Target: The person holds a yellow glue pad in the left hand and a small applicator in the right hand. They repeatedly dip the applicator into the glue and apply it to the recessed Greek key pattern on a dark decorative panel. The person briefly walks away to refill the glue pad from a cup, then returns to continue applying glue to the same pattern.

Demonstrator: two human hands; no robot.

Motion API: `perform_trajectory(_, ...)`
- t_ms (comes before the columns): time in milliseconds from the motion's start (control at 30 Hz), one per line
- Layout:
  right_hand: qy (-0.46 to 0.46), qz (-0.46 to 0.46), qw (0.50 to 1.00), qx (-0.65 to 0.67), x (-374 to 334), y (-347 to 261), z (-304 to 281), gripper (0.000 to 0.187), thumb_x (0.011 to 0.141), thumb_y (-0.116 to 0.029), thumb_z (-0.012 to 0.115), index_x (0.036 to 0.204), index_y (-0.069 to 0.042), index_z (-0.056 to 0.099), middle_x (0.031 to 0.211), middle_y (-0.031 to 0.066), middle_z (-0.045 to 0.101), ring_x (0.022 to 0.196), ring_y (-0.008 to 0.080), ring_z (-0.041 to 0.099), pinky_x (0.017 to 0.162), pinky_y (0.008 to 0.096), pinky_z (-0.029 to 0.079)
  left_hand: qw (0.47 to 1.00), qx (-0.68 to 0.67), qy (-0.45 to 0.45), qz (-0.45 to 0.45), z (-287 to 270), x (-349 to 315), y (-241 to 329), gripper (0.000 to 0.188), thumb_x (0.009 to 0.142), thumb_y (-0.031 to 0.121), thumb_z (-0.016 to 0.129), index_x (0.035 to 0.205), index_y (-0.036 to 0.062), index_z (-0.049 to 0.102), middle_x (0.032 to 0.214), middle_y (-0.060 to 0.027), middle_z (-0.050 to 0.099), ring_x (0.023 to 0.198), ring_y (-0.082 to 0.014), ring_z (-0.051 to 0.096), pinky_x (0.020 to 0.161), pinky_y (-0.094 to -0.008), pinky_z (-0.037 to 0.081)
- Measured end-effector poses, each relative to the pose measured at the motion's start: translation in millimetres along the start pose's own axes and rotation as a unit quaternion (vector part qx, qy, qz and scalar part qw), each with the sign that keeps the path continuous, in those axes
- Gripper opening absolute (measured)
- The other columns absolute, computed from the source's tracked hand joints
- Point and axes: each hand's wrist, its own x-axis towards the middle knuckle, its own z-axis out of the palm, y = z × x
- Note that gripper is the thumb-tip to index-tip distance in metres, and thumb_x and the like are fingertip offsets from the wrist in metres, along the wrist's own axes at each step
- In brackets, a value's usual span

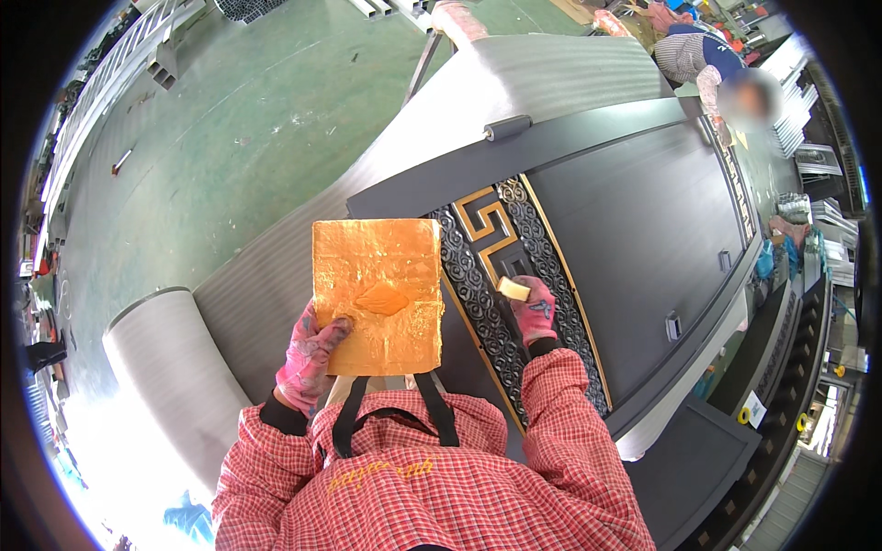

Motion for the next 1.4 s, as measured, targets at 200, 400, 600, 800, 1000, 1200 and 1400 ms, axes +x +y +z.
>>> perform_trajectory(200,0.048,0.087,0.993,0.067,11.7,-5.1,-16.9,0.034,0.072,-0.011,0.077,0.103,-0.004,0.065,0.094,0.0097,0.069,0.086,0.0220,0.068,0.078,0.0327,0.053,0.999,-0.029,-0.005,-0.023,11.1,3.5,-0.7,0.048,0.092,0.006,0.059,0.137,0.0054,0.042,0.107,0.0002,0.058,0.095,-0.0084,0.056,0.087,-0.0243,0.045)
perform_trajectory(400,0.031,0.015,0.966,0.256,11.4,-126.4,-85.0,0.035,0.076,0.002,0.074,0.106,0.004,0.056,0.090,0.0088,0.068,0.073,0.0124,0.066,0.064,0.0231,0.053,0.998,-0.029,-0.019,-0.048,0.8,9.3,-18.8,0.050,0.092,0.004,0.058,0.138,0.0045,0.040,0.107,-0.0007,0.059,0.094,-0.0083,0.057,0.087,-0.0246,0.046)
perform_trajectory(600,-0.151,-0.182,0.949,0.210,-7.9,-199.7,-107.9,0.028,0.073,0.004,0.072,0.099,0.000,0.060,0.090,0.0079,0.067,0.074,0.0151,0.067,0.065,0.0259,0.054,0.997,-0.018,-0.047,-0.064,19.3,15.2,-17.2,0.050,0.092,0.008,0.059,0.137,0.0015,0.039,0.121,-0.0063,0.058,0.105,-0.0147,0.057,0.093,-0.0311,0.046)
perform_trajectory(800,-0.131,-0.227,0.964,-0.042,-10.2,-213.7,-113.8,0.038,0.066,-0.017,0.075,0.101,-0.011,0.064,0.102,0.0057,0.065,0.098,0.0262,0.062,0.088,0.0388,0.042,0.996,-0.026,-0.059,-0.068,18.0,16.1,-25.8,0.049,0.091,0.006,0.059,0.136,0.0007,0.040,0.118,-0.0054,0.058,0.103,-0.0136,0.057,0.091,-0.0298,0.046)
perform_trajectory(1000,-0.163,-0.221,0.962,0.000,-4.2,-199.8,-111.6,0.037,0.065,-0.014,0.074,0.100,-0.011,0.065,0.101,0.0060,0.065,0.096,0.0264,0.063,0.086,0.0387,0.044,0.996,-0.021,-0.046,-0.071,27.5,14.7,-19.5,0.047,0.091,0.003,0.057,0.135,0.0020,0.041,0.120,-0.0055,0.058,0.103,-0.0138,0.057,0.090,-0.0289,0.047)
perform_trajectory(1200,-0.016,-0.010,0.945,0.328,17.9,-99.9,-94.5,0.031,0.077,0.012,0.062,0.107,0.002,0.058,0.092,0.0079,0.067,0.079,0.0148,0.066,0.070,0.0246,0.055,0.999,-0.018,-0.023,-0.040,15.3,13.0,-8.6,0.045,0.092,0.005,0.059,0.135,0.0040,0.043,0.122,-0.0048,0.057,0.108,-0.0148,0.057,0.093,-0.0298,0.047)
perform_trajectory(1400,0.010,0.017,0.989,0.144,1.8,7.5,-25.7,0.030,0.071,0.000,0.074,0.099,-0.006,0.065,0.091,0.0073,0.068,0.081,0.0191,0.067,0.071,0.0290,0.053,1.000,-0.002,-0.016,-0.018,1.9,17.3,-13.6,0.046,0.093,0.012,0.061,0.135,0.0041,0.042,0.111,0.0008,0.058,0.099,-0.0094,0.056,0.089,-0.0261,0.045)
